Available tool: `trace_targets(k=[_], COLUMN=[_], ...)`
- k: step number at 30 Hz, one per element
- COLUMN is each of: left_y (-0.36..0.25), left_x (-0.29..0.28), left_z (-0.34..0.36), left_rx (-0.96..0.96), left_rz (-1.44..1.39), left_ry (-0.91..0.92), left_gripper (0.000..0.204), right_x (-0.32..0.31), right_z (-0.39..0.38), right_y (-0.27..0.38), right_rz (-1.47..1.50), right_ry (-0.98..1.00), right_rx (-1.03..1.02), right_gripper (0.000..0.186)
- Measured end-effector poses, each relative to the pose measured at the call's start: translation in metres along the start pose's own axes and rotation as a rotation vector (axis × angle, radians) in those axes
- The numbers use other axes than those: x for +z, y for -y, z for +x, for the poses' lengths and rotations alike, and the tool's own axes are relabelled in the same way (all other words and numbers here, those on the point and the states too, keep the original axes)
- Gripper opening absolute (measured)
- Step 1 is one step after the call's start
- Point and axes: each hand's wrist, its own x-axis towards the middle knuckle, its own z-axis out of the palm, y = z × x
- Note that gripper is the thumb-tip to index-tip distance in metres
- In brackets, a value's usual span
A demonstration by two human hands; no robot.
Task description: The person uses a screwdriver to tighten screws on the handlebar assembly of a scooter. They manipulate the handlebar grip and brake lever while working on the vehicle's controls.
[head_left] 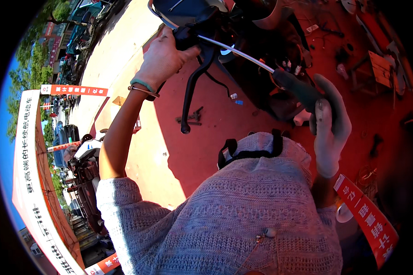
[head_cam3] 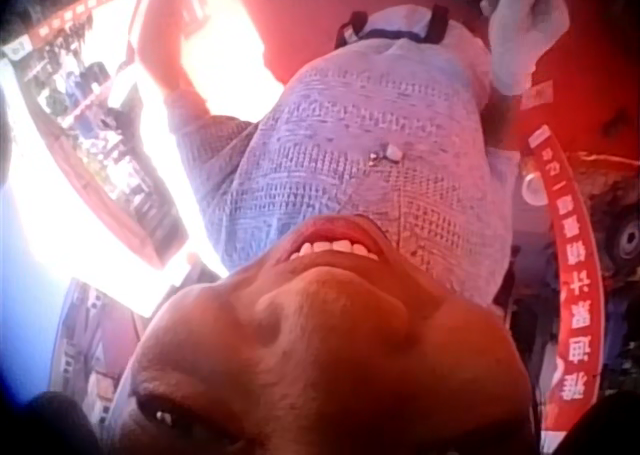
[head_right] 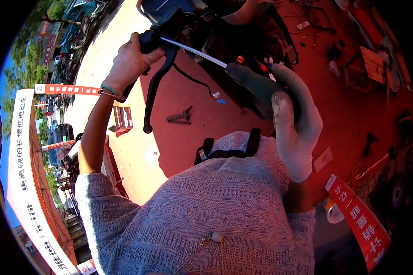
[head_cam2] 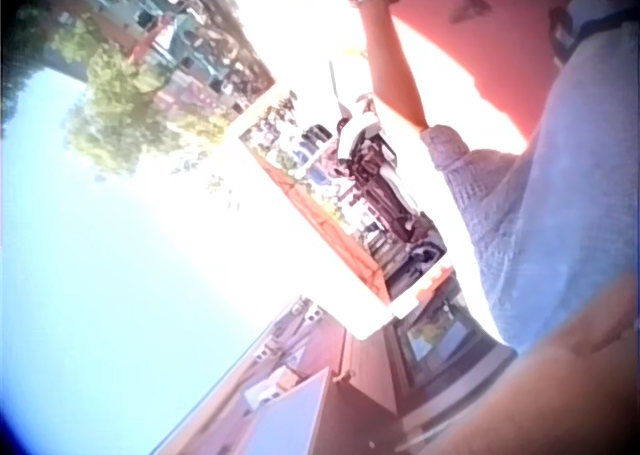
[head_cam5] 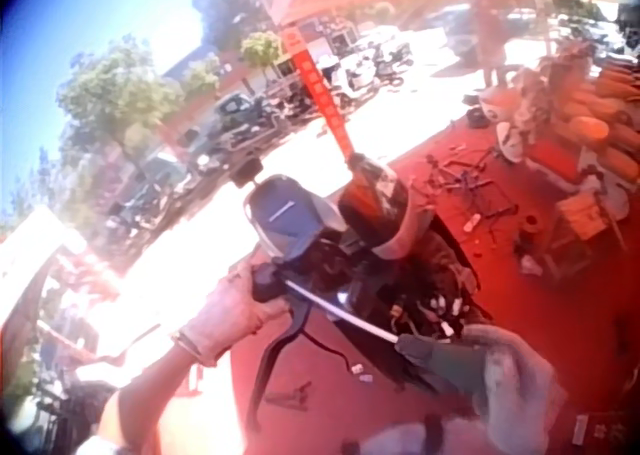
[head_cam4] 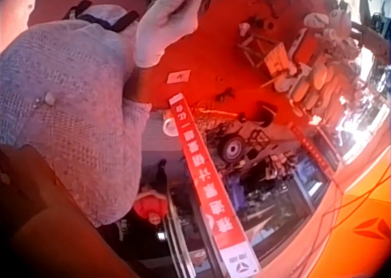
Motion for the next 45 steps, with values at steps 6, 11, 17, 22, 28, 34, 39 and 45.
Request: trace_targets(k=[6, 11, 17, 22, 28, 34, 39, 45], left_y=[-0.013, -0.009, -0.006, -0.008, -0.013, -0.015, -0.011, -0.011], left_x=[-0.013, -0.011, -0.009, -0.01, -0.013, -0.016, -0.014, -0.015], left_z=[0.002, 0.002, 0.003, 0.004, 0.002, 0.002, 0.002, 0.003], left_rx=[-0.143, -0.109, -0.077, -0.07, -0.099, -0.12, -0.12, -0.131], left_rz=[-0.071, -0.031, -0.035, -0.03, -0.038, -0.092, -0.105, -0.101], left_ry=[0.136, 0.114, 0.107, 0.126, 0.154, 0.177, 0.175, 0.184], left_gripper=[0.057, 0.058, 0.059, 0.057, 0.055, 0.055, 0.054, 0.054], right_x=[0.004, 0.005, 0.008, 0.014, 0.016, 0.014, 0.022, 0.013], right_z=[0.006, -0.002, -0.006, -0.013, -0.017, -0.01, -0.019, -0.018], right_y=[-0.01, 0.003, -0.003, 0.0, 0.005, 0.002, 0.008, 0.0], right_rz=[-0.218, -0.038, -0.152, -0.043, -0.055, -0.283, 0.064, -0.02], right_ry=[-0.04, 0.027, -0.016, -0.018, -0.051, -0.103, -0.032, -0.046], right_rx=[-0.451, -0.053, -0.303, -0.216, -0.187, -0.496, -0.177, -0.145], right_gripper=[0.045, 0.044, 0.04, 0.04, 0.042, 0.043, 0.045, 0.047])
